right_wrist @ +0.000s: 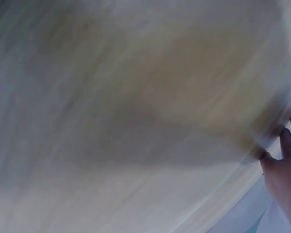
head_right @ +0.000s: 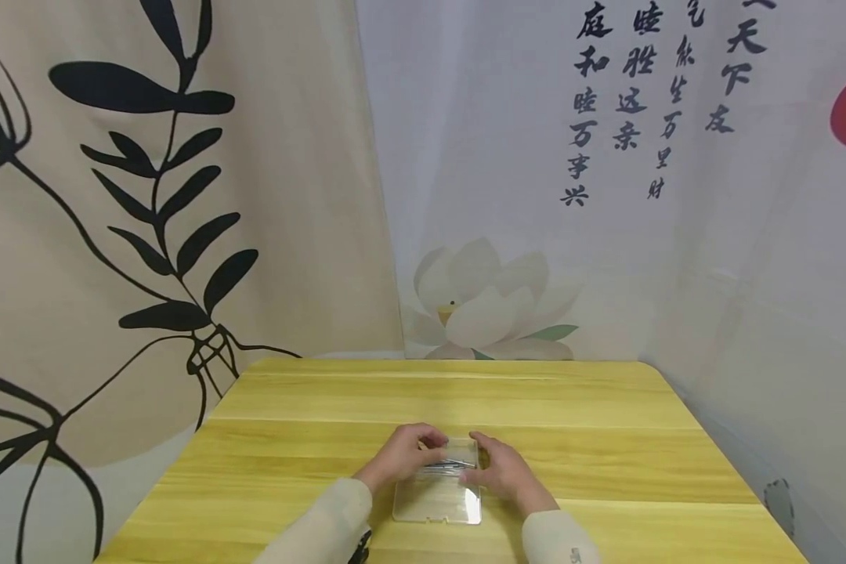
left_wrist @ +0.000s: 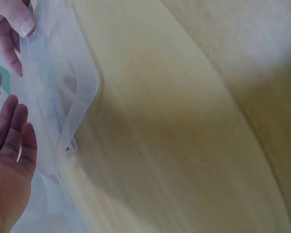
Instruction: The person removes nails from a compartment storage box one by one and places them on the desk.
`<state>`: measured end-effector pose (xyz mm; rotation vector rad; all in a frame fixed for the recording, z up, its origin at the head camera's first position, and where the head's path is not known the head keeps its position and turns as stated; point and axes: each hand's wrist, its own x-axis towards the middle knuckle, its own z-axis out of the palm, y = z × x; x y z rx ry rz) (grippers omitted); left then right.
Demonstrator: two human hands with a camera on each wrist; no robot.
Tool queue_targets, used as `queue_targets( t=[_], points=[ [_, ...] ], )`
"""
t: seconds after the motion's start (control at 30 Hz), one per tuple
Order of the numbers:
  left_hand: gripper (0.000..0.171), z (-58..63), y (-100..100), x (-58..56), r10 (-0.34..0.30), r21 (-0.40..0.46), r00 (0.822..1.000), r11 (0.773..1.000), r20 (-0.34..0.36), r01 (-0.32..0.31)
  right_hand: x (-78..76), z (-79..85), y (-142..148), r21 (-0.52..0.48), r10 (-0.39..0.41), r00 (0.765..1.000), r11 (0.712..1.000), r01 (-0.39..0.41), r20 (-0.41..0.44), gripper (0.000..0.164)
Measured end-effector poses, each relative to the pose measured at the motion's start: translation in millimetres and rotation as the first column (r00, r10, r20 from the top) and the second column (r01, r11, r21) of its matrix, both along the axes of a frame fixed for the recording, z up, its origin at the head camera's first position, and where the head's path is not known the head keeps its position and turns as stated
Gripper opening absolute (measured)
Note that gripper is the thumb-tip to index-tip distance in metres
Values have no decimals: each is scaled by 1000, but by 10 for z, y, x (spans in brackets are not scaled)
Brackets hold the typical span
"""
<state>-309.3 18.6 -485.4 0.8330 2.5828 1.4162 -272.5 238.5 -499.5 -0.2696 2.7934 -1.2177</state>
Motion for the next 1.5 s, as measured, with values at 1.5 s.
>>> queue_targets(
  t=[1.5],
  points=[
    [5, -176, 164, -155, -58, -178, 989, 984, -133, 34, -42, -85, 27, -52, 2, 1000, 999, -2, -4, 84]
  ],
)
